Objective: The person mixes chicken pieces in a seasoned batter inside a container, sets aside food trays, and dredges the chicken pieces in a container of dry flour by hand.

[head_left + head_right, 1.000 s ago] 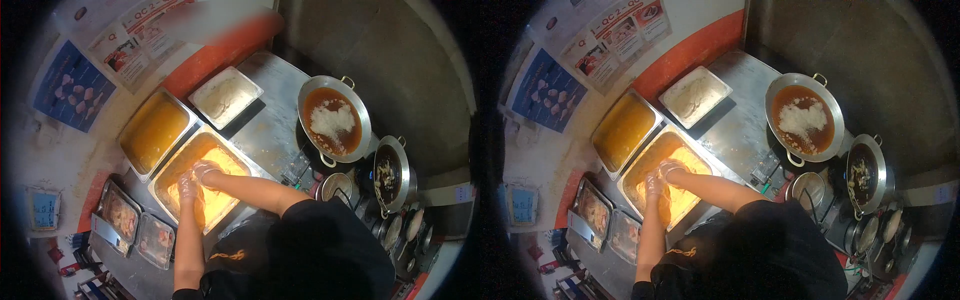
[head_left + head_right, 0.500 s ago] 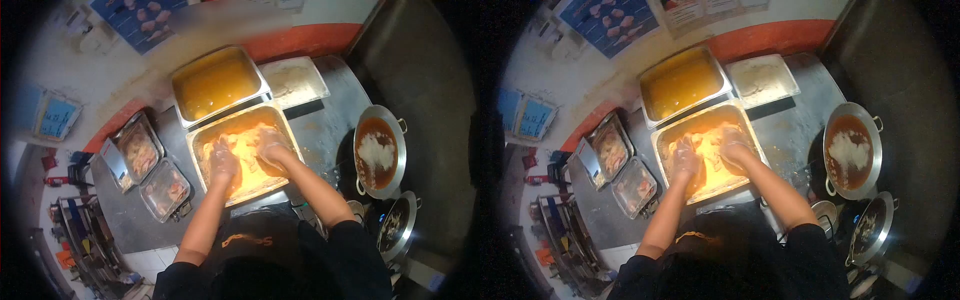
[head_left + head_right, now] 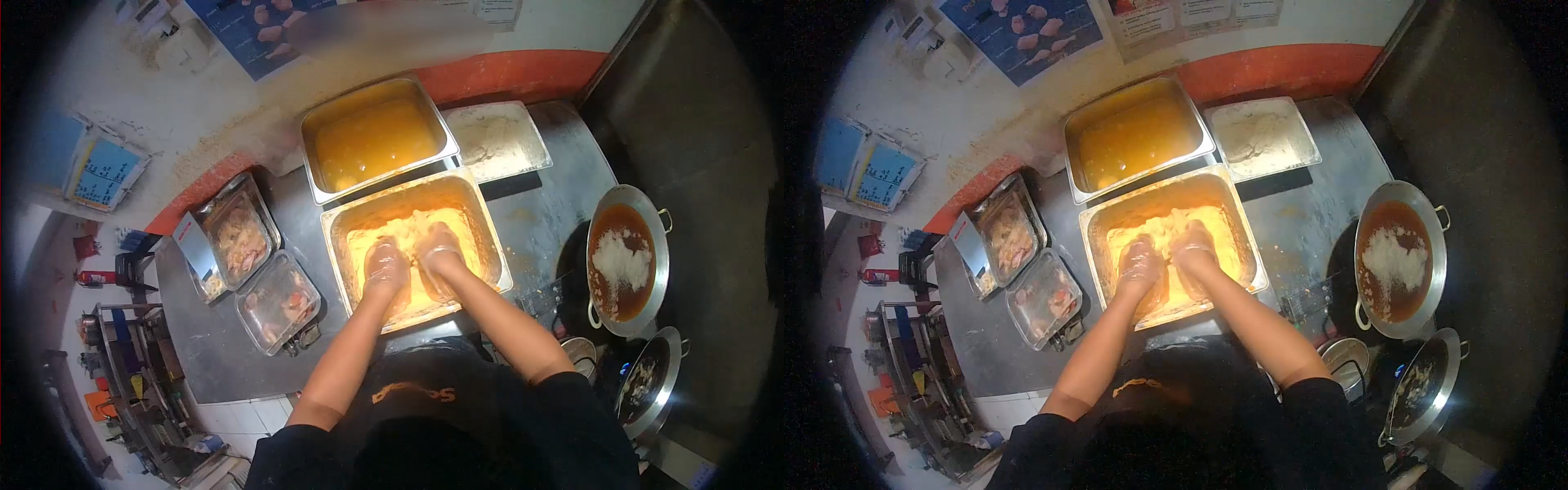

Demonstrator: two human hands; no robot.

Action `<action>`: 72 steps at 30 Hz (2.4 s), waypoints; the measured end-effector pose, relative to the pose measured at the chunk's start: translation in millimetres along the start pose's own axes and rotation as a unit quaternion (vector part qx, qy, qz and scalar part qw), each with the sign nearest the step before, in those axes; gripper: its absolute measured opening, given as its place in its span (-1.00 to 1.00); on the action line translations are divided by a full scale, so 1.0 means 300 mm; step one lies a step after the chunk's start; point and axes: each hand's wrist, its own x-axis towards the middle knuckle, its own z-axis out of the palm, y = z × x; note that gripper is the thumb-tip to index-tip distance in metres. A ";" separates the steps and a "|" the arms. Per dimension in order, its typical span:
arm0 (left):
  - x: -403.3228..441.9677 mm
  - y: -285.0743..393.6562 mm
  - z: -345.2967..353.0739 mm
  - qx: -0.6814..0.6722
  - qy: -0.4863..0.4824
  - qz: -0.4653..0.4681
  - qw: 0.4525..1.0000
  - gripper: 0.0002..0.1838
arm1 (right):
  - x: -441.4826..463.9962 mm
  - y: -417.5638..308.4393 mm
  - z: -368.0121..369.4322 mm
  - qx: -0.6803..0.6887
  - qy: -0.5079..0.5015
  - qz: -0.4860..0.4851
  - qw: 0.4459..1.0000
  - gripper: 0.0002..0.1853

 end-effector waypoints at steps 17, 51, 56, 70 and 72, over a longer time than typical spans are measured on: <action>0.172 -0.031 0.116 -0.363 0.134 -0.023 0.922 -0.45 | 0.113 -0.066 0.090 0.088 0.056 0.011 0.994 -0.46; 0.203 -0.147 0.117 -0.100 0.009 -0.051 0.994 -0.59 | 0.244 0.040 0.078 -0.139 0.003 -0.349 0.927 -0.63; 0.089 -0.065 -0.075 -0.258 0.043 -0.107 0.959 -0.60 | 0.182 0.027 -0.064 -0.033 -0.062 -0.266 0.961 -0.59; 0.071 -0.064 0.128 -0.090 -0.096 -0.101 0.986 -0.51 | -0.045 -0.031 0.048 -0.141 -0.167 -0.075 0.973 -0.52; 0.097 -0.135 0.200 -0.048 0.010 -0.024 0.998 -0.54 | -0.027 -0.007 0.010 -0.231 -0.125 -0.204 0.943 -0.61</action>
